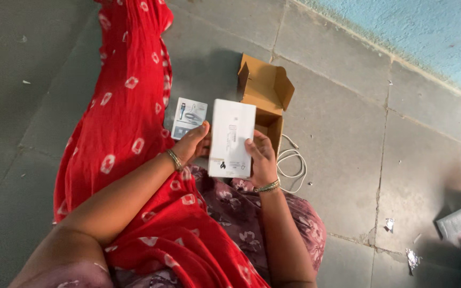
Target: The person repeatedly packs a smartphone and its accessories into a white box, then places the box into a brown cardboard shipping box. The person opens and closes the boxes multiple times, handling the phone and a charging cable.
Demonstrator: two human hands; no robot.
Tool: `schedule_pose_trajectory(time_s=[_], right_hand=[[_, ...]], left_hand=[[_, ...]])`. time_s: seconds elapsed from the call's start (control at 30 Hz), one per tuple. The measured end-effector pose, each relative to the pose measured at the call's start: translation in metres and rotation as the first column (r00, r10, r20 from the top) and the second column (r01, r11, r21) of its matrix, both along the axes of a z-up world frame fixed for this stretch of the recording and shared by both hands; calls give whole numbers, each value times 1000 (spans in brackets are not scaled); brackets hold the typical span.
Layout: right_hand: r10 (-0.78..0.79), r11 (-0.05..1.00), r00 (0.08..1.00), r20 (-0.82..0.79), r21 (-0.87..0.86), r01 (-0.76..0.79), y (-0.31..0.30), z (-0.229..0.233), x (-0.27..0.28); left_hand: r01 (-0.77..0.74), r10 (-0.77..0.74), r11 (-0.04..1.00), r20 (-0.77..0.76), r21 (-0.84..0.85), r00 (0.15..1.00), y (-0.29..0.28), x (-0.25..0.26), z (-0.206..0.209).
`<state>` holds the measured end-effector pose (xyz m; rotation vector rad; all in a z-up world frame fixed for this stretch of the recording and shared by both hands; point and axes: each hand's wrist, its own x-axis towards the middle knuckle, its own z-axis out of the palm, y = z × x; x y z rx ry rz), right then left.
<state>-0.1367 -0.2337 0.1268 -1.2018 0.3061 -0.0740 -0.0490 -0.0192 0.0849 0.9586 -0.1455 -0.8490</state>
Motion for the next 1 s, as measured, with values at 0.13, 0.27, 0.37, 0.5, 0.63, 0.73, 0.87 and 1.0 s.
schedule_pose_trajectory(time_s=[0.13, 0.27, 0.37, 0.5, 0.63, 0.73, 0.87, 1.0], right_hand=[[149, 982, 988, -47, 123, -142, 42, 4, -2], [254, 951, 967, -32, 188, -244, 57, 9, -2], [327, 937, 939, -107, 168, -307, 61, 10, -3], [393, 912, 912, -122, 175, -370, 67, 1, -3], [396, 887, 918, -12, 264, -379, 69, -12, -4], [419, 876, 908, -28, 277, -395, 68, -17, -3], [477, 853, 874, -95, 288, -434, 69, -19, -4], [537, 809, 844, -15, 294, -509, 73, -20, -4]], left_hand=[[-44, -19, 906, -144, -420, 989, 10, -9, 19], [-105, 55, 860, -113, -500, 992, 27, 3, 32], [-184, 136, 843, -132, -505, 982, 33, 10, 40], [-268, 245, 822, -113, -502, 963, 43, 16, 48], [-258, 240, 807, -105, -531, 965, 47, 18, 55], [-242, 225, 788, -102, -566, 969, 49, 21, 59], [-246, 270, 800, -38, -548, 962, 51, 20, 61], [-174, 210, 848, 16, -502, 978, 50, 17, 62]])
